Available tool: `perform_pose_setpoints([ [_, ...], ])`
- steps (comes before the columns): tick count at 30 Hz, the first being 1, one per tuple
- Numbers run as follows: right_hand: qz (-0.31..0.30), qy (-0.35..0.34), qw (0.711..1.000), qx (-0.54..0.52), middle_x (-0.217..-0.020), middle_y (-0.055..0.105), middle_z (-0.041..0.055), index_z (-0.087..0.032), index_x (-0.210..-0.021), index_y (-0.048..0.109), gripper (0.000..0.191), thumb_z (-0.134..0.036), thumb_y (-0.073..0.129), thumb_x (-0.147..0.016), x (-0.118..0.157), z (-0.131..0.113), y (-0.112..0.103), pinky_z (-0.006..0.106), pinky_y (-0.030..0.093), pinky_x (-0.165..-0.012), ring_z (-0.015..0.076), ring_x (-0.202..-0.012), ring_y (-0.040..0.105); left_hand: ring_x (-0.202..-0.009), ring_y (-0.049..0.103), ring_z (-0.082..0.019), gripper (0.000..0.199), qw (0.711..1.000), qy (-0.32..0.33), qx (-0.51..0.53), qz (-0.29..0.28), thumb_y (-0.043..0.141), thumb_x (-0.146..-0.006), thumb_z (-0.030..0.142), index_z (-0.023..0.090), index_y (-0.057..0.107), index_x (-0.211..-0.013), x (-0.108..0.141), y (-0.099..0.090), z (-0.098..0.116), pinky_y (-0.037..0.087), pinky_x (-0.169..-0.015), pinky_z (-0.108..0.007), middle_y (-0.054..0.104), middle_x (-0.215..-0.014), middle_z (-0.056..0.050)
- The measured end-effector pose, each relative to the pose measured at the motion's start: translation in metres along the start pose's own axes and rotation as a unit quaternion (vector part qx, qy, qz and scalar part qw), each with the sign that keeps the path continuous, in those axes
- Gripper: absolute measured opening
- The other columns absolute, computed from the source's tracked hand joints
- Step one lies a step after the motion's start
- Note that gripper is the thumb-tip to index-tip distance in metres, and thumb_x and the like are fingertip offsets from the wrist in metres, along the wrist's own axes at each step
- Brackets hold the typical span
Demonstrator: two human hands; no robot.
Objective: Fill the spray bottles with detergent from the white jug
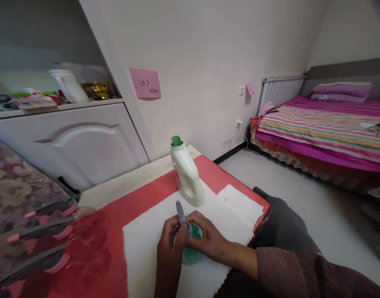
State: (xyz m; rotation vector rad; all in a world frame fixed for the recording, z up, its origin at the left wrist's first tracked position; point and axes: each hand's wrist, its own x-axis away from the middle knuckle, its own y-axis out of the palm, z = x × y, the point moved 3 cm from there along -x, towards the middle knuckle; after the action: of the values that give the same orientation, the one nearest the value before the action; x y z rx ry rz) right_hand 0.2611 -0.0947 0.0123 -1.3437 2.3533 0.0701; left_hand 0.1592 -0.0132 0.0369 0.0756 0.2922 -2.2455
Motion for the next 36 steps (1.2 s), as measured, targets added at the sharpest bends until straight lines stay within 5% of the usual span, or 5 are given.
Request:
perform_pose_setpoints([
  [8, 0.031, 0.053, 0.996, 0.058, -0.120, 0.051, 0.0055, -0.025, -0.125, 0.049, 0.078, -0.009, 0.082, -0.056, 0.030, 0.023, -0.002, 0.043, 0.041, -0.101, 0.0254, -0.115, 0.050, -0.105, 0.062, -0.029, 0.050, 0.999, -0.015, 0.028, -0.022, 0.045, -0.088, 0.058, 0.018, 0.060, -0.114, 0.005, -0.005, -0.033, 0.049, -0.089, -0.040, 0.069, -0.112, -0.009],
  [15, 0.018, 0.035, 0.998, 0.056, -0.116, 0.052, 0.0051, -0.028, -0.128, 0.052, 0.068, -0.020, 0.080, -0.066, 0.032, 0.025, -0.007, 0.044, 0.041, -0.101, 0.0253, -0.114, 0.050, -0.107, 0.062, -0.028, 0.047, 0.999, -0.025, -0.005, -0.035, 0.053, -0.083, 0.055, 0.017, 0.064, -0.108, 0.010, -0.016, -0.054, 0.048, -0.095, -0.040, 0.069, -0.111, -0.009],
  [21, -0.078, -0.045, 0.992, 0.090, -0.126, 0.056, 0.0076, -0.029, -0.132, 0.054, 0.054, -0.020, 0.068, -0.080, 0.007, 0.012, -0.024, 0.045, 0.037, -0.105, 0.0255, -0.119, 0.050, -0.104, 0.063, -0.029, 0.046, 1.000, -0.019, -0.010, 0.018, 0.057, -0.080, 0.052, 0.016, 0.062, -0.109, 0.006, -0.019, -0.063, 0.052, -0.089, -0.042, 0.068, -0.109, -0.010],
  [28, 0.042, -0.055, 0.993, 0.096, -0.116, 0.060, 0.0074, -0.027, -0.123, 0.058, 0.033, -0.018, 0.045, -0.094, 0.008, 0.022, -0.035, 0.042, 0.044, -0.099, 0.0212, -0.110, 0.055, -0.111, 0.060, -0.030, 0.047, 0.998, 0.015, -0.053, -0.018, 0.062, -0.078, 0.050, 0.019, 0.062, -0.113, -0.003, -0.022, -0.082, 0.051, -0.095, -0.047, 0.063, -0.117, -0.011],
  [36, 0.004, -0.048, 0.987, 0.156, -0.115, 0.057, 0.0074, -0.024, -0.120, 0.058, 0.048, -0.021, 0.070, -0.074, 0.005, 0.015, -0.020, 0.043, 0.045, -0.095, 0.0252, -0.108, 0.052, -0.107, 0.064, -0.032, 0.053, 0.999, -0.025, -0.042, 0.011, 0.069, -0.071, 0.052, 0.018, 0.062, -0.111, 0.000, -0.020, -0.083, 0.051, -0.096, -0.048, 0.068, -0.113, -0.010],
])
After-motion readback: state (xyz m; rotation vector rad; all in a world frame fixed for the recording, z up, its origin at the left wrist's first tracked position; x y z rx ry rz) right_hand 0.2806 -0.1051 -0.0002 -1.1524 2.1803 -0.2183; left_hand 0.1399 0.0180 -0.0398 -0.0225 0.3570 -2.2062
